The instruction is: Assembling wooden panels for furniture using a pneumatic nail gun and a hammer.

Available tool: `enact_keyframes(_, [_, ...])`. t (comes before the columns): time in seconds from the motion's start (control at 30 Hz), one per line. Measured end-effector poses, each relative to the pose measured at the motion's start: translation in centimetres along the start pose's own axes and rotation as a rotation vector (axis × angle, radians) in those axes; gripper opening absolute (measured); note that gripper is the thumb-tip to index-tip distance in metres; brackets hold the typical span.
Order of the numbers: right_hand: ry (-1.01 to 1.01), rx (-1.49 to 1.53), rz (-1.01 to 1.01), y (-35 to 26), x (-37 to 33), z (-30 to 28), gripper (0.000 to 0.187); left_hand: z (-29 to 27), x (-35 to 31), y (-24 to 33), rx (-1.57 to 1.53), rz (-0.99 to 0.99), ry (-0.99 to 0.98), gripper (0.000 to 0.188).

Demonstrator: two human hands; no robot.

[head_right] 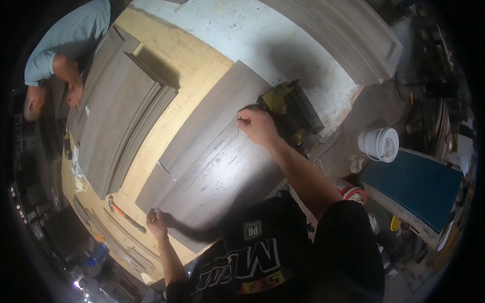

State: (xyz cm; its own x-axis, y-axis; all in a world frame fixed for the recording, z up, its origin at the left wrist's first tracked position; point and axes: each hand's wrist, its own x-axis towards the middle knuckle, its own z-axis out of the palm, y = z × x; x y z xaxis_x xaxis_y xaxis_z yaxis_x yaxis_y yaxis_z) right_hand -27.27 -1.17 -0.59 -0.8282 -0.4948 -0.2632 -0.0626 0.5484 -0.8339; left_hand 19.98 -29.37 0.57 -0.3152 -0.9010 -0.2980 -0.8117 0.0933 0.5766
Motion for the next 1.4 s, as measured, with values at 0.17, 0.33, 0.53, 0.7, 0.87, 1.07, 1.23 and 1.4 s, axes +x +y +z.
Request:
enact_keyframes(0.17, [-0.014, 0.052, 0.081, -0.8, 0.1, -0.2, 0.03, -0.8, 0.6, -4.0, -0.096, -0.043, 0.17, 0.052])
enact_keyframes(0.33, [-0.073, -0.013, 0.154, -2.4, 0.4, -0.8, 0.03, -1.9, 0.5, -2.8, -0.088, -0.134, 0.054, 0.046])
enact_keyframes(0.53, [-0.079, -0.066, 0.149, -1.9, 0.6, -1.0, 0.033, -2.2, 0.4, -0.8, -0.274, -0.251, 0.023, 0.031])
enact_keyframes(0.7, [-0.093, -0.128, 0.184, -2.2, 0.6, -1.1, 0.035, -3.1, 0.3, -2.6, -0.419, -0.329, -0.11, 0.032])
enact_keyframes(0.87, [-0.137, -0.108, 0.193, -2.6, 0.7, -1.1, 0.032, -2.9, -0.1, -2.7, -0.374, -0.329, -0.035, 0.029])
enact_keyframes(1.07, [-0.129, -0.142, 0.167, -2.6, 0.8, -1.3, 0.031, -3.5, 0.6, -1.2, -0.356, -0.305, -0.137, 0.026])
enact_keyframes(1.23, [-0.136, -0.123, 0.22, -3.5, 1.0, -1.2, 0.03, -3.7, 0.7, -2.2, -0.366, -0.336, -0.139, 0.022])
enact_keyframes(1.4, [-0.129, -0.127, 0.183, -3.0, 0.8, -1.2, 0.03, -3.3, 0.4, -1.5, -0.353, -0.327, -0.074, 0.021])
